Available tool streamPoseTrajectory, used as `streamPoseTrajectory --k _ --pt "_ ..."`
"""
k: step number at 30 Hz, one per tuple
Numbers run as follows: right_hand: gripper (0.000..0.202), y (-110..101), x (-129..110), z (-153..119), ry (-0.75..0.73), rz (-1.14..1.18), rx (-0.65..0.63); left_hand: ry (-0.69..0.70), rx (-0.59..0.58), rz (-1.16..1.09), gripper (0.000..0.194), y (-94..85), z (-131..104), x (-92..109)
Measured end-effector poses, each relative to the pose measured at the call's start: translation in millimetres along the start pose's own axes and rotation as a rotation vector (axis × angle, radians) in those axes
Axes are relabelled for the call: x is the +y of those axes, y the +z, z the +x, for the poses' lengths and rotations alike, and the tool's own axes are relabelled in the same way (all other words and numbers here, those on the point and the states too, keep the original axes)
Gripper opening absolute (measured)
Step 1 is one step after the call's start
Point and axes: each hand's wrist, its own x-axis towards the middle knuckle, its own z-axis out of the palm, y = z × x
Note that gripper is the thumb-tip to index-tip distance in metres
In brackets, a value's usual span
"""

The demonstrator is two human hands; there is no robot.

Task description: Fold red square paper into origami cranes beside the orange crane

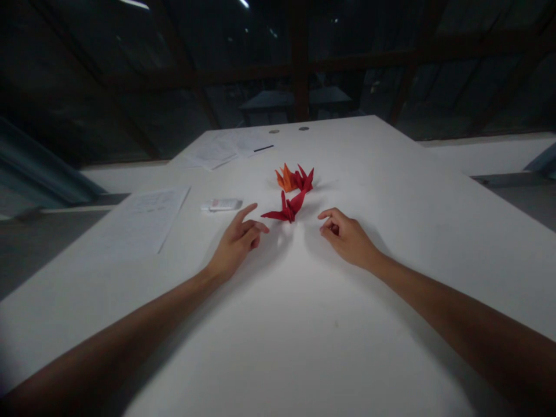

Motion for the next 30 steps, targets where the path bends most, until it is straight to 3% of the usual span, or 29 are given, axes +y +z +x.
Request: streamPoseTrajectory --k 3,5,6,8,10,12,15,17,30 --pt "0.022 0 1 0 -0.006 0.004 -0.004 0.08 -0.127 0.097 0.041 -2.6 -4 8" --pt "0.021 0 0 0 0.0 0.009 -0.006 0.144 -0.301 0.078 0.033 -4.9 -9 13" --pt "0.021 0 0 -1 0.005 0.01 -0.007 0.158 -0.364 0.031 0.037 -5.8 -11 14" --pt "0.021 0 -1 -1 0.011 0.01 -0.005 0.13 -0.48 -0.049 0.043 -7.1 -16 14" --pt "0.021 0 -2 -1 0.01 0.012 -0.006 0.074 -0.525 -0.064 0.036 -7.6 -18 11" --pt "0.021 0 -2 0 0.008 0.015 -0.009 0.062 -0.43 -0.042 0.029 -7.2 -17 6" --pt "0.02 0 -1 1 0.002 0.013 -0.014 0.099 -0.15 0.0 0.025 -5.6 -10 -1" --pt "0.02 1 0 2 0.001 0.01 -0.015 0.114 -0.057 0.061 0.017 -3.9 -6 -4" --pt "0.017 1 -1 0 -0.005 -0.041 -0.009 0.406 -0.22 0.682 0.04 3.3 -12 -7"
